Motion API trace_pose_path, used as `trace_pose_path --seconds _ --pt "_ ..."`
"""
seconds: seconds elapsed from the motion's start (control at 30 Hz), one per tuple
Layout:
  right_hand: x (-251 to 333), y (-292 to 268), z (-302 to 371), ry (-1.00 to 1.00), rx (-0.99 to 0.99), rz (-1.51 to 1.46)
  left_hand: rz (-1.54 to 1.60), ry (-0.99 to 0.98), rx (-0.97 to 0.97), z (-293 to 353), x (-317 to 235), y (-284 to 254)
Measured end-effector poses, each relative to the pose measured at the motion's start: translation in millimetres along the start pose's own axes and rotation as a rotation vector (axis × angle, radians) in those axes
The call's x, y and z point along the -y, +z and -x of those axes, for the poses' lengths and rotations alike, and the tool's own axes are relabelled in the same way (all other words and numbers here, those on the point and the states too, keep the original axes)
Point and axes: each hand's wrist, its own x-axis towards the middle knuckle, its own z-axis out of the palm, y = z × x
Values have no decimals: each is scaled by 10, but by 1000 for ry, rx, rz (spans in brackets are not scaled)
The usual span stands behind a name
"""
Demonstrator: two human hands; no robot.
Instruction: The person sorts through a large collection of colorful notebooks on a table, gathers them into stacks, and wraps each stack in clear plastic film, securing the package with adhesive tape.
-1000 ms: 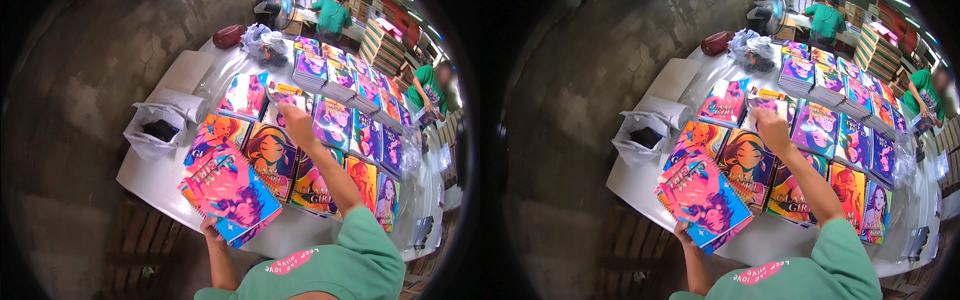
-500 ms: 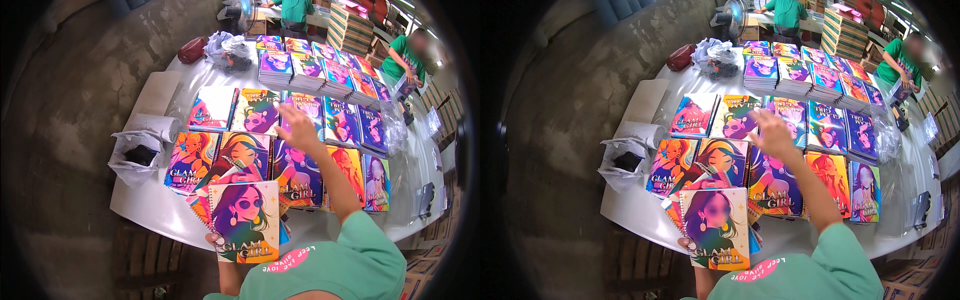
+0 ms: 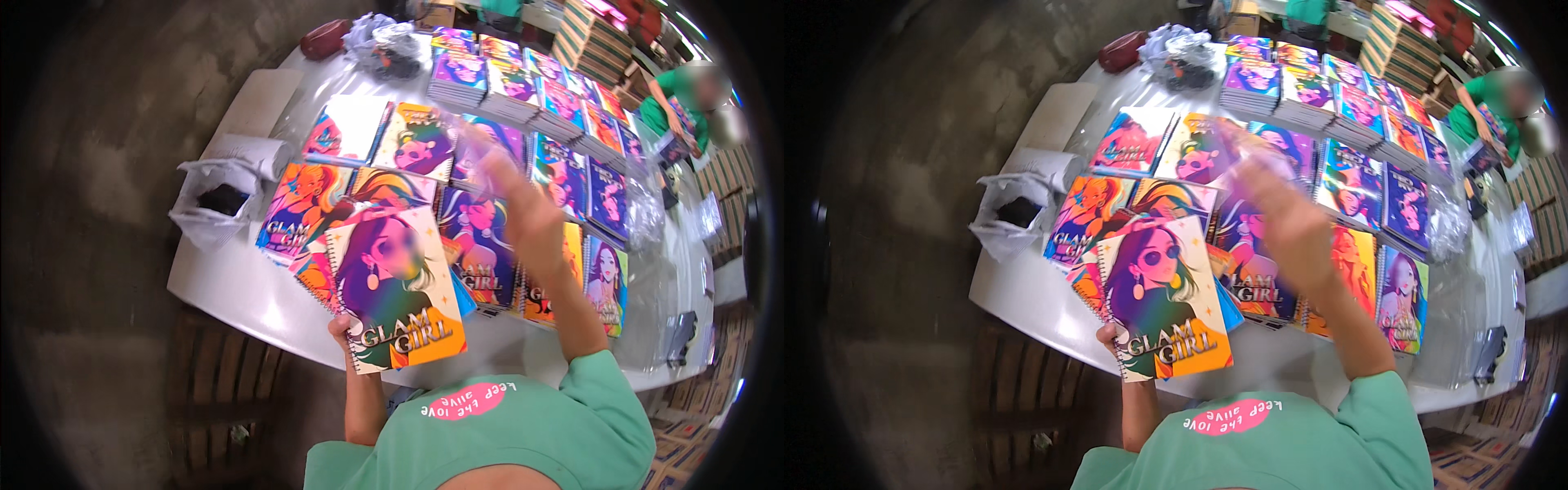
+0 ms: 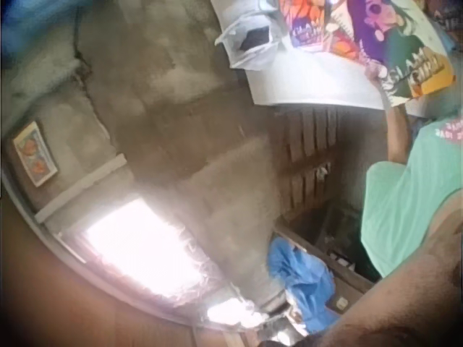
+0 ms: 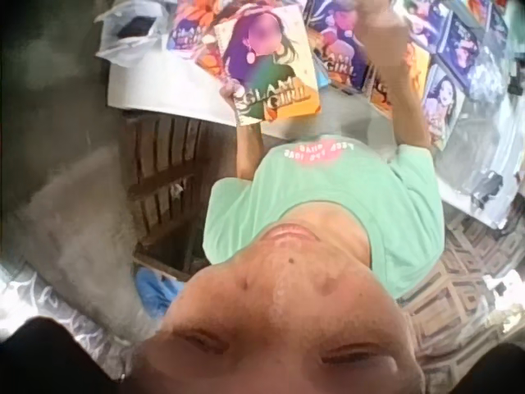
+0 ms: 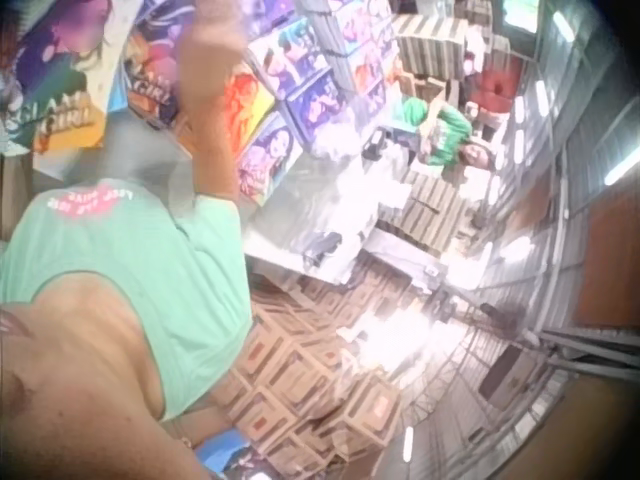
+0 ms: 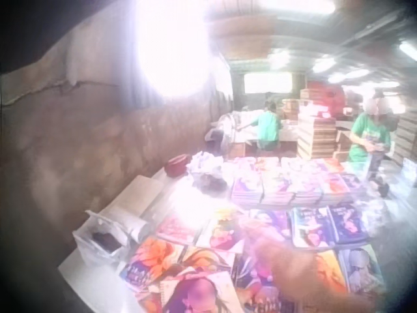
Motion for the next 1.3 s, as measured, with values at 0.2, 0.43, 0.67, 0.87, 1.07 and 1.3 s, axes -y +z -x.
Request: trace_pose_path --seconds 0.2,0.43,0.67,0.87,1.07,1.3 --pt "908 88 703 -255 502 -39 39 -90 10 -90 299 -199" --pt "-1801 -100 654 534 460 563 99 -109 35 -113 661 57" --pt "-1818 -389 838 683 -279 -49 35 -99 91 -36 963 323" --pt "-1560 -1366 710 98 -33 -851 -82 -160 71 37 1558 489" --pt "-1743 -1552 925 -249 510 -380 -70 -207 55 183 2424 690" --pt "-3317 -1445 1926 190 433 293 -66 -137 -84 1148 3431 629"
